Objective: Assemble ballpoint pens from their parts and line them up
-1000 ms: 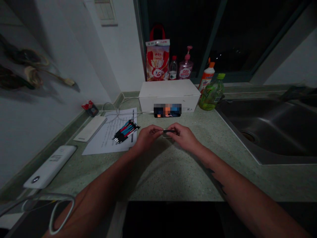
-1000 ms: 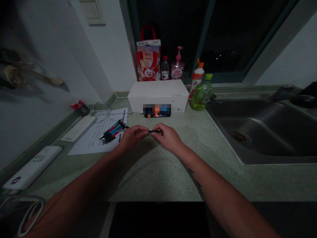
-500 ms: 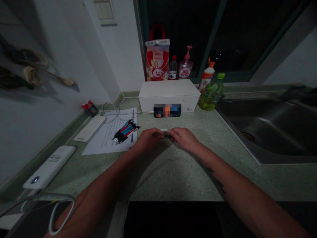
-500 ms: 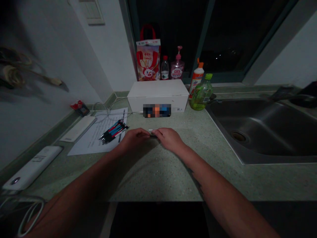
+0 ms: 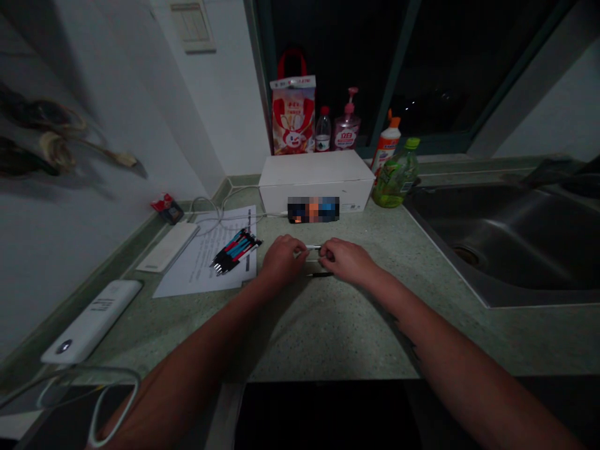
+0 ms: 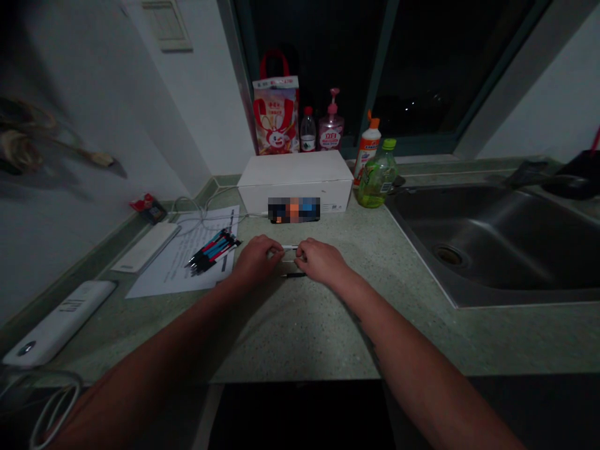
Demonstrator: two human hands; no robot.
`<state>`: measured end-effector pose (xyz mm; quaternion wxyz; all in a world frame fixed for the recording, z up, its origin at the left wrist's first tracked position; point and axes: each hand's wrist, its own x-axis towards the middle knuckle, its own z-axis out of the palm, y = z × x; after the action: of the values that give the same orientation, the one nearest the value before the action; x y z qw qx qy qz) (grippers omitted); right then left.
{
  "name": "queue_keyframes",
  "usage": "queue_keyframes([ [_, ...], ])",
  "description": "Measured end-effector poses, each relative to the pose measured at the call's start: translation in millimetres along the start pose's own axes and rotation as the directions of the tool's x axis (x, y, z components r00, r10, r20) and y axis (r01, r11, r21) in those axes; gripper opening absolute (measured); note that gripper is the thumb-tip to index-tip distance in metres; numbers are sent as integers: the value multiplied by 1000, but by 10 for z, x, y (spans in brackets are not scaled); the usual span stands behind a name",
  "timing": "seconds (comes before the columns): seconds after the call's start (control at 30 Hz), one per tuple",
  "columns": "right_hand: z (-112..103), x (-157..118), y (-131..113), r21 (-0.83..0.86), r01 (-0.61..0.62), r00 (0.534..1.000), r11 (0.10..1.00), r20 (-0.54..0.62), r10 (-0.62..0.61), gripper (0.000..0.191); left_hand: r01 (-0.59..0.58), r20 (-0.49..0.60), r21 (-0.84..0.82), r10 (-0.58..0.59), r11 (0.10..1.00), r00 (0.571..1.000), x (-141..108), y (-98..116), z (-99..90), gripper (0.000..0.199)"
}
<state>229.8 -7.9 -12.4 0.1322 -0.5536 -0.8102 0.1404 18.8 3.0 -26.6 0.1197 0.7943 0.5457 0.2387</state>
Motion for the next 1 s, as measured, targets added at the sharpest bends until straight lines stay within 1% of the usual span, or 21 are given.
queue_keyframes([
  [0.2, -3, 17, -7, -27, -18, 999, 999, 32, 19, 10, 18, 47, 130, -24, 991, 999, 71, 25, 115, 14],
  [0.3, -23, 18, -15, -46, -9, 998, 999, 55, 12, 13, 15, 71, 195, -30, 981, 997, 89, 46, 119, 20],
  [0.37, -35, 16, -5, -61, 1, 997, 998, 76, 3, 14, 11, 86, 211, -30, 977, 996, 98, 50, 90, 21],
  [0.53, -51, 8, 42, -95, 15, 995, 995, 100, -5, 15, -55, 99, 210, 35, 976, 994, 65, -34, -56, 18],
  [0.67, -52, 3, 54, -104, 28, 994, 994, 107, -16, 16, -97, 148, 192, 69, 977, 987, 3, -117, -143, 20],
  [0.8, -54, 0, 59, -110, 28, 994, 994, 111, -16, 16, -97, 162, 162, 70, 982, 984, -10, -116, -153, 22],
  [1.0, -34, 4, 69, -96, 51, 994, 994, 97, -42, 15, -95, 181, 110, 74, 989, 981, -1, -59, -112, 19],
])
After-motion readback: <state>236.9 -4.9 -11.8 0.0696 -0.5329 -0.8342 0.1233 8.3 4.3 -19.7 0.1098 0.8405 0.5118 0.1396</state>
